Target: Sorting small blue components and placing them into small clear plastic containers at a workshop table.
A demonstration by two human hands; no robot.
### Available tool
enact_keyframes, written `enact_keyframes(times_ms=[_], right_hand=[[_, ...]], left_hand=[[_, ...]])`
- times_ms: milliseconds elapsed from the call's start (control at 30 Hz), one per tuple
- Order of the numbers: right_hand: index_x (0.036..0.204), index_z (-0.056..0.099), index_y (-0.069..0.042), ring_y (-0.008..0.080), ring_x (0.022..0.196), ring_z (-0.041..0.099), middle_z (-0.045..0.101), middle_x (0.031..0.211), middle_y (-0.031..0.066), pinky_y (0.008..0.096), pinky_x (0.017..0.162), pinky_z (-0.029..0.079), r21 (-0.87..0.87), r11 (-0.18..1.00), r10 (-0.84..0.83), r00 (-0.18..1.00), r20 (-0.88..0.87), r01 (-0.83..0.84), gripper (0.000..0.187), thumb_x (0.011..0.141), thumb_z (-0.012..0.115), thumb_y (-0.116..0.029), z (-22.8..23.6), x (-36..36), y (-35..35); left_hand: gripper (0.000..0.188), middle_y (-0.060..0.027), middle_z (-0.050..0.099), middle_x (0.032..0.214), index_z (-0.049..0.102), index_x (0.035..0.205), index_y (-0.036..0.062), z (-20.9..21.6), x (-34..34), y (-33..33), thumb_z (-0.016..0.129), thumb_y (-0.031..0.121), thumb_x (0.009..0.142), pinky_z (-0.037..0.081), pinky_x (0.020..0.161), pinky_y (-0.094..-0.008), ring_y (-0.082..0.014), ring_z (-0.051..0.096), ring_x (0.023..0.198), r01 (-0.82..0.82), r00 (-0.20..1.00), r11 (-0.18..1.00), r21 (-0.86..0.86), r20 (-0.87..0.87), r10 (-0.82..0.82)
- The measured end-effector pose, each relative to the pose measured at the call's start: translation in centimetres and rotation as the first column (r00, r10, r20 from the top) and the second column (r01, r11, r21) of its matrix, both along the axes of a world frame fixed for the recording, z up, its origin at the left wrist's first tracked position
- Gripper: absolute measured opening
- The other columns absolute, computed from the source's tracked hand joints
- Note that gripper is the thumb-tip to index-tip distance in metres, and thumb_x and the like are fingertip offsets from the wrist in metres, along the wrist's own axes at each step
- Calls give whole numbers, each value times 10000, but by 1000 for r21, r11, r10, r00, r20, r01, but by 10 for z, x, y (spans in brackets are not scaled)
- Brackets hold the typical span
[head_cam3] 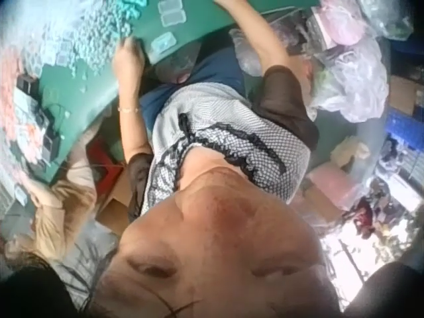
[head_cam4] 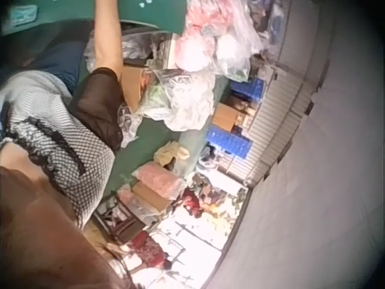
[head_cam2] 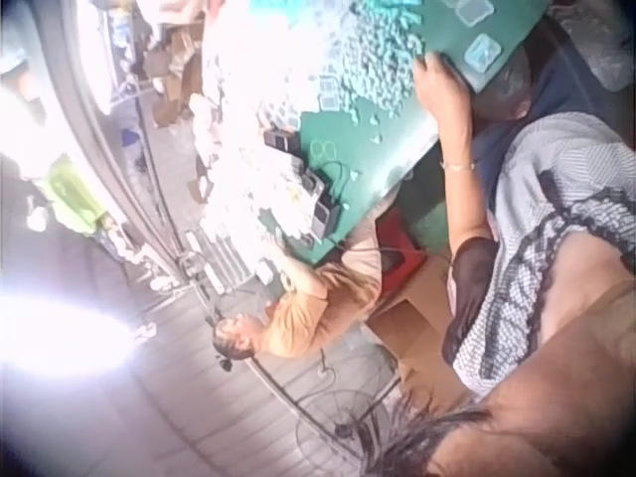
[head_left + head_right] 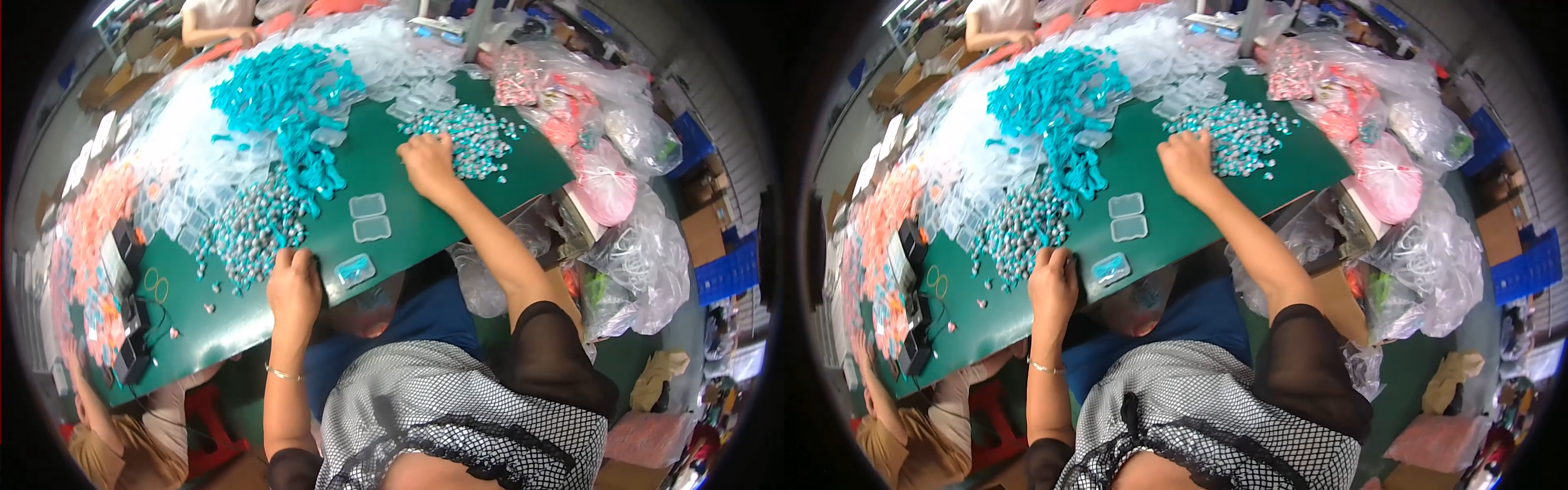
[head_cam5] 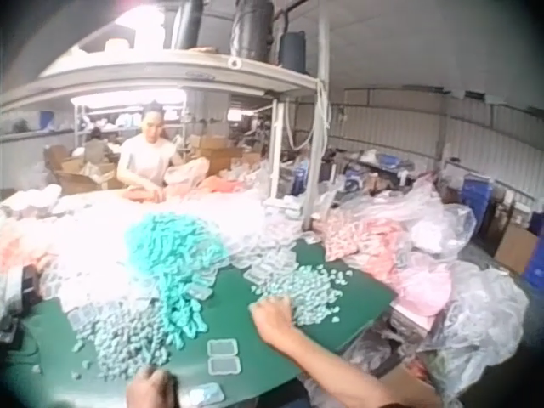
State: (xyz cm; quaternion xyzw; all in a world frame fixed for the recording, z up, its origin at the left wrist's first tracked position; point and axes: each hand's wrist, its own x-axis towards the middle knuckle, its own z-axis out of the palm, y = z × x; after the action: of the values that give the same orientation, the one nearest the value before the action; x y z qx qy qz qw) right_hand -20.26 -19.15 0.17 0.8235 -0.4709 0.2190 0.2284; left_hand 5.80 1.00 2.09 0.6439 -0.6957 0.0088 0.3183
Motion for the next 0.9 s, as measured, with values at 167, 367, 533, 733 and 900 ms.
enact_keyframes(times_ms=[167,367,533,733,900], right_hand=[[837,676,-98,273,883,603,622,836,76,439,838,418,37,990,124,965,230,-135,86,755,685,-74,-1,4,6],[873,688,-70,325,836,628,629,851,124,420,724,511,151,887,303,797,522,-436,115,762,714,-58,18,5,39],[887,670,-60,282,784,628,622,839,100,390,691,487,415,726,263,779,569,-548,120,773,700,-41,41,21,85],[847,668,-95,253,843,613,610,810,55,411,769,412,440,788,342,900,269,-431,68,779,674,-105,35,38,98],[886,666,-84,255,813,622,616,826,76,405,726,445,394,827,344,916,208,-400,106,782,661,-105,39,47,103]], left_hand=[[99,-170,616,863,642,933,29,-2,4,-1,625,18,836,502,645,-435,-365,630,743,63,991,997,35,-123,-58],[122,-155,642,813,685,914,14,14,-18,-45,666,34,795,517,673,-373,-291,645,721,268,848,963,23,-479,-224],[138,-97,664,825,705,931,25,5,-32,-70,716,56,797,508,634,-314,-181,629,682,371,836,926,73,-460,-299],[163,-123,596,767,720,901,31,4,-40,-69,730,87,748,504,633,-369,-265,617,666,325,902,929,179,-354,-247],[155,-148,601,782,716,893,41,6,-41,-64,708,132,767,500,657,-418,-311,623,701,282,932,939,198,-288,-219]])
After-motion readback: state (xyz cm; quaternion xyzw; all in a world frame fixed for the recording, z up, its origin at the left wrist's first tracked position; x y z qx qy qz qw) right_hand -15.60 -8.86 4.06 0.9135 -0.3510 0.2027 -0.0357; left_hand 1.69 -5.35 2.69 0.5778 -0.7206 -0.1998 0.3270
